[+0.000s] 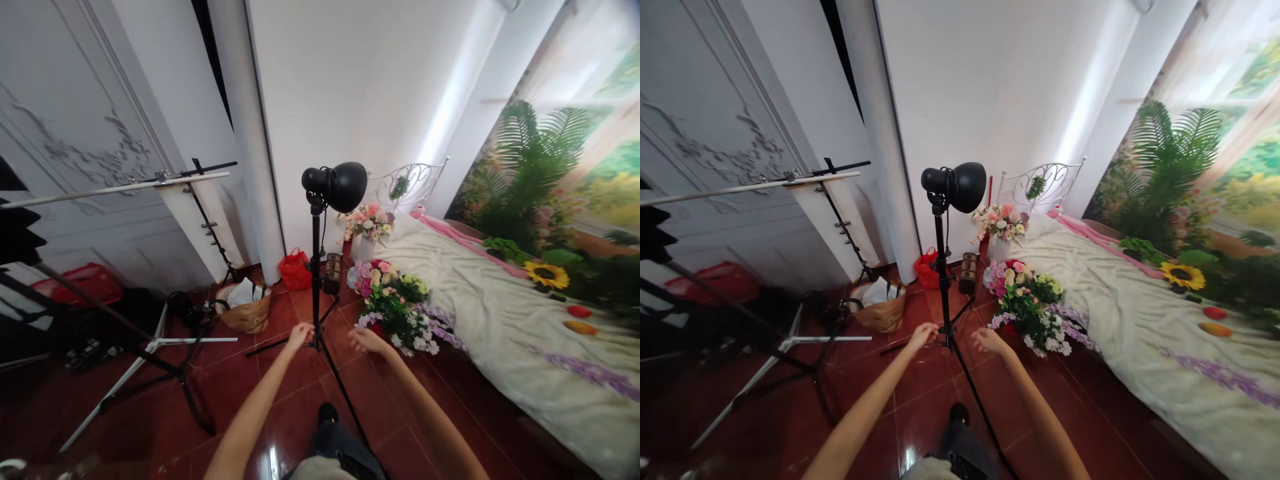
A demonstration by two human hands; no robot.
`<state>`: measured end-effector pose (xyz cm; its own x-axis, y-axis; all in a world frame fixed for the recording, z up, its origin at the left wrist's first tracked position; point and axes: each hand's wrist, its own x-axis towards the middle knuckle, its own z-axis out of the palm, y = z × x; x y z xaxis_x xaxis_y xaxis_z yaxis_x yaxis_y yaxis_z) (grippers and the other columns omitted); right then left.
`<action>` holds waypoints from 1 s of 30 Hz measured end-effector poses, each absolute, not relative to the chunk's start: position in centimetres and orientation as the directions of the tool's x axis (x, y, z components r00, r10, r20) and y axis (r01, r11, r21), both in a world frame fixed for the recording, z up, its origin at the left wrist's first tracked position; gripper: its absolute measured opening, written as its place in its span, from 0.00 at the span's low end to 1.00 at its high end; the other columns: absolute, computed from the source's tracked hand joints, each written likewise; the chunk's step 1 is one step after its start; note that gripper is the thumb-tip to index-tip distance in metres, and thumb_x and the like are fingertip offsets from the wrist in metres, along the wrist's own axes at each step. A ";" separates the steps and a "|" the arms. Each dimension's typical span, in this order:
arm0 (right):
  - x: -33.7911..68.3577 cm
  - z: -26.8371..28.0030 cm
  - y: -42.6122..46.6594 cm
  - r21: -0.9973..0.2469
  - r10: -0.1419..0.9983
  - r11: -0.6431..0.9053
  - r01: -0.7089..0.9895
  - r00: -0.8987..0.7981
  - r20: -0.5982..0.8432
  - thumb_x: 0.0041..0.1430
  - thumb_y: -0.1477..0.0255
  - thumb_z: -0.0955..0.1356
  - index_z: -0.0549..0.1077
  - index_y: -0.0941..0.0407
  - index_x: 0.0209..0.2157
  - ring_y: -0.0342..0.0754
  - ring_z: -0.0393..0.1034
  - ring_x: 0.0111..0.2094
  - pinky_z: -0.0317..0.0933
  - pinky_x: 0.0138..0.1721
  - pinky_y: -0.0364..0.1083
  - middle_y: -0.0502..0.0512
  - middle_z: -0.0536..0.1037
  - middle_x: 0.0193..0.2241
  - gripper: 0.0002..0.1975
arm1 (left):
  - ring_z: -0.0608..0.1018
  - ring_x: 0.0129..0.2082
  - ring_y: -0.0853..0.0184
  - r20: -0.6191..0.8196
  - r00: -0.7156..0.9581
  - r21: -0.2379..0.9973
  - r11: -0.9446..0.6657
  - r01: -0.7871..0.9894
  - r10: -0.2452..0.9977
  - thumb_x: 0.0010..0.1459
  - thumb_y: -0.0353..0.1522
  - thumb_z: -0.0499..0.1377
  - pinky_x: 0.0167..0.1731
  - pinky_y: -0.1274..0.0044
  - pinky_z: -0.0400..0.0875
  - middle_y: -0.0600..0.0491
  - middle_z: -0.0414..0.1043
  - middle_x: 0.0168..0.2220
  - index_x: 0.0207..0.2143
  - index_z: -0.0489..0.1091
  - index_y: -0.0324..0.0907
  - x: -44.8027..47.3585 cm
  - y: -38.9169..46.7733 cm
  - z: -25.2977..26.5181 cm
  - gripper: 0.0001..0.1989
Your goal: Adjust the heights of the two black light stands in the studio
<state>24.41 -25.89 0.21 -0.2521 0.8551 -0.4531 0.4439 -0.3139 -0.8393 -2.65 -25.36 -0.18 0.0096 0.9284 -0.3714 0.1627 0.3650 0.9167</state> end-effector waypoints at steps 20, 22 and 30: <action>13.7 6.2 -3.3 -0.910 0.904 -0.388 0.148 -0.132 -0.407 0.61 0.60 0.61 0.64 0.57 0.41 0.38 0.67 0.18 0.66 0.24 0.39 0.51 0.74 0.21 0.15 | 0.77 0.40 0.60 0.256 -0.031 0.489 -0.102 0.866 0.966 0.56 0.52 0.45 0.38 0.74 0.67 0.45 0.75 0.39 0.50 0.64 0.43 -0.3 -5.8 15.4 0.29; 13.1 5.9 -2.5 -0.906 0.908 -0.393 0.160 -0.088 -0.409 0.63 0.61 0.59 0.64 0.58 0.39 0.38 0.67 0.18 0.66 0.24 0.39 0.49 0.72 0.20 0.14 | 0.76 0.41 0.60 0.247 -0.018 0.476 -0.105 0.873 0.969 0.57 0.52 0.44 0.38 0.75 0.67 0.45 0.74 0.41 0.51 0.63 0.43 -0.4 -5.9 15.6 0.29; 12.6 4.8 -1.4 -0.877 0.901 -0.412 0.248 -0.035 -0.433 0.62 0.60 0.59 0.66 0.59 0.33 0.39 0.60 0.14 0.57 0.17 0.38 0.49 0.68 0.15 0.16 | 0.75 0.44 0.61 0.298 0.030 0.478 -0.177 0.860 0.954 0.58 0.51 0.43 0.39 0.76 0.67 0.45 0.72 0.44 0.51 0.62 0.42 -0.8 -5.7 15.1 0.28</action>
